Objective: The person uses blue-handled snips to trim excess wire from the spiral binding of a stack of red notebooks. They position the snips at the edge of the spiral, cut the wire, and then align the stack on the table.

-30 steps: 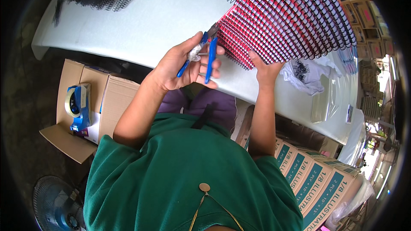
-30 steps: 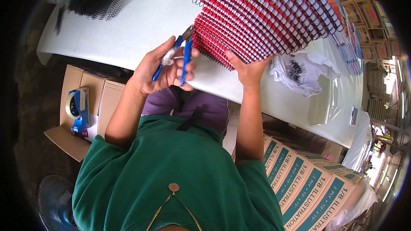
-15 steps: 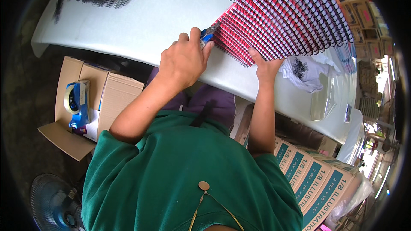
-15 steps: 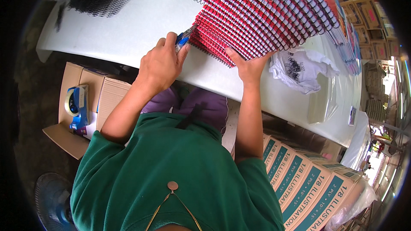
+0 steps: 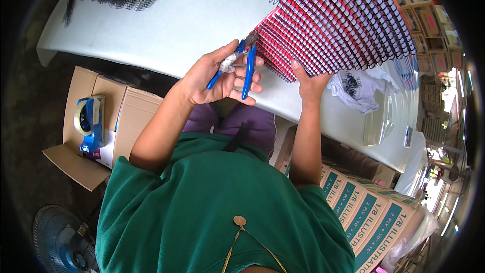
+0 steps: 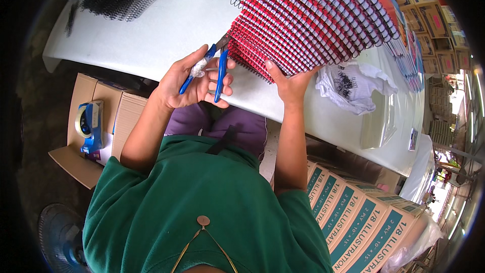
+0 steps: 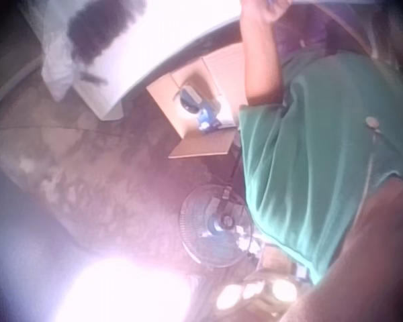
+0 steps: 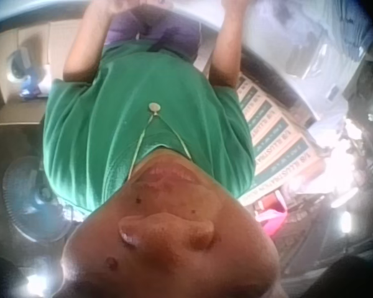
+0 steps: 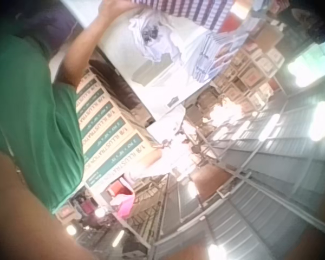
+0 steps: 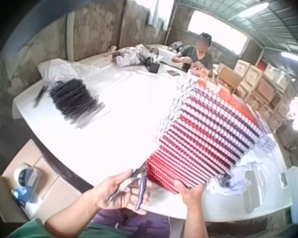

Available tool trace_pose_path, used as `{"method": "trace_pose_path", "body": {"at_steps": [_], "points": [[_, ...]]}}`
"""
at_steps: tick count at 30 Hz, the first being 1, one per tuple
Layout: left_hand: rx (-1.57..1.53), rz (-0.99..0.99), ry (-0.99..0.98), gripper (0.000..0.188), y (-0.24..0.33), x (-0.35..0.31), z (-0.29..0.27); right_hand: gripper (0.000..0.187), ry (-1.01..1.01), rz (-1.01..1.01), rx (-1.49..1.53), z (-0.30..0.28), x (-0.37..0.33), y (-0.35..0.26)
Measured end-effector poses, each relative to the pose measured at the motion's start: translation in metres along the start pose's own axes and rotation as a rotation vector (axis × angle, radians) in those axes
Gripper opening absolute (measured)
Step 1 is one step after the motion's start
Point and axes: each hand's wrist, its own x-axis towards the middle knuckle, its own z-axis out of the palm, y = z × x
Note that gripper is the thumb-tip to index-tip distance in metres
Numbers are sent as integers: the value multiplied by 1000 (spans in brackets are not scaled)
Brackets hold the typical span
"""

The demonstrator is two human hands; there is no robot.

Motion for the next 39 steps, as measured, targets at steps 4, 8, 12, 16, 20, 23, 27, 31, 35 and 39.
{"method": "trace_pose_path", "body": {"at_steps": [4,8,12,16,20,23,27,31,35,39], "points": [[-24,1,-11,66,-1,-2,-3,115,41,-7,42,2,-2,-1],[-79,-2,-27,64,-1,-4,0,123,86,-8,76,3,-4,5],[-251,-36,-190,61,1,0,-6,129,60,-59,110,2,-15,26],[1635,148,892,52,-11,1,36,118,-42,-44,69,9,-18,12],[1107,37,688,54,-4,-3,33,101,9,80,157,17,-14,1],[353,29,457,51,0,-7,34,106,7,-90,-51,12,-12,10],[473,-3,503,51,3,-9,30,111,16,-60,35,14,-14,11],[1446,56,844,50,-10,-2,32,103,-34,-64,69,13,-17,7],[730,10,599,57,-4,-9,28,87,-115,-27,25,13,-14,7],[235,-8,328,61,3,-10,15,79,-21,-60,63,18,-12,-2]]}}
